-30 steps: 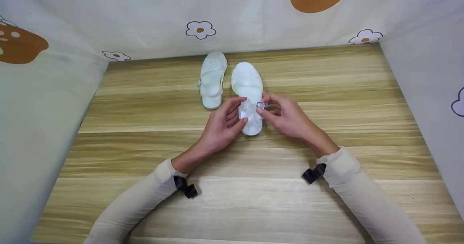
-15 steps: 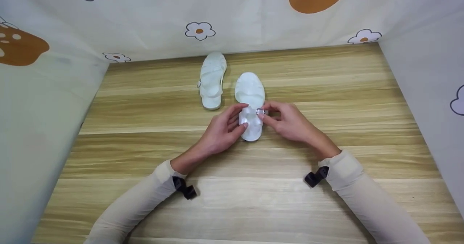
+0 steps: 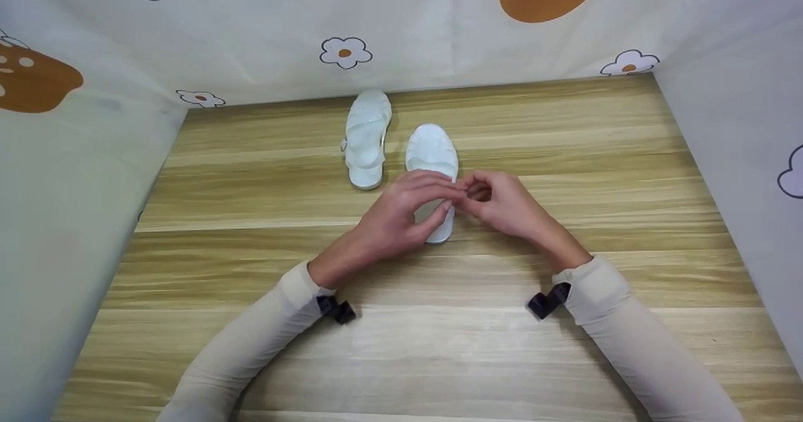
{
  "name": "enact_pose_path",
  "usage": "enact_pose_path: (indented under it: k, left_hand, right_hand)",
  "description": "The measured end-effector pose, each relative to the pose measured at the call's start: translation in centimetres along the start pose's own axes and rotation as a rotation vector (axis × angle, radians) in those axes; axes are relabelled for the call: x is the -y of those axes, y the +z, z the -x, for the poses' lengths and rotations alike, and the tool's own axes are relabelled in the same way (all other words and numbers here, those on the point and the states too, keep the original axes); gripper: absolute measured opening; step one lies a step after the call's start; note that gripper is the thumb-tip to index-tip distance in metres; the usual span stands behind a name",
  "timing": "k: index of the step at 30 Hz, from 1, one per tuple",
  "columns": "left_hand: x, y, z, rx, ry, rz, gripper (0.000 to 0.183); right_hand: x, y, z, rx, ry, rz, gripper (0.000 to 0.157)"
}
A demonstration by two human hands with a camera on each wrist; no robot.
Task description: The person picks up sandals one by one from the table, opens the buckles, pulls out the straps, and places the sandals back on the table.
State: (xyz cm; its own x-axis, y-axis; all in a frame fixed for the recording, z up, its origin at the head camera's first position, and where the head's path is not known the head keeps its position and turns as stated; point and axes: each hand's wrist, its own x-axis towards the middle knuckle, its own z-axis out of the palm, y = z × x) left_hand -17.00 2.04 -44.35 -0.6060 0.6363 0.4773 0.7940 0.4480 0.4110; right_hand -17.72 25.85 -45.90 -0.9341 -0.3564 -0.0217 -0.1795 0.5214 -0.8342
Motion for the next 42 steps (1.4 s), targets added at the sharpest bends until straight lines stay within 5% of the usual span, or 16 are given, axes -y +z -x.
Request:
enact_pose_path:
  k: [4,7,15,22,33,42]
  left_hand:
    - [0.1,0.2,-1.7,0.086,-0.068,-0.085,0.023]
    - [0.3,0.3,-2.2,0.127,-0.129,-0.012,0.021]
    - [1.5,0.6,-1.8,0.051,-0.180,0.169,0.016]
    - [3.5,0.1,-1.2,0.049,-0.174,0.262,0.020]
    - [3.1,0.2,-0.9,0.096,-0.201,0.134,0.022]
    - [3.1,0.4,-0.9,0.128,-0.182,0.144,0.026]
  right_hand:
    - [-0.3,-0.3,0.1,0.015,-0.010,-0.004,0.017]
    - [-0.4,-0.4,0.1,0.054,-0.022,-0.058,0.018]
    - [-0.5,-0.8,-0.2,0.145,0.017,-0.191,0.024]
    - [-0.8,-0.6,-0.5,0.173,0.037,-0.250,0.026]
    - [-0.8,-0.7,-0.2,0.173,0.072,-0.256,0.030]
    - [-1.1,-1.2,-0.1,0.179,0.125,-0.260,0.036]
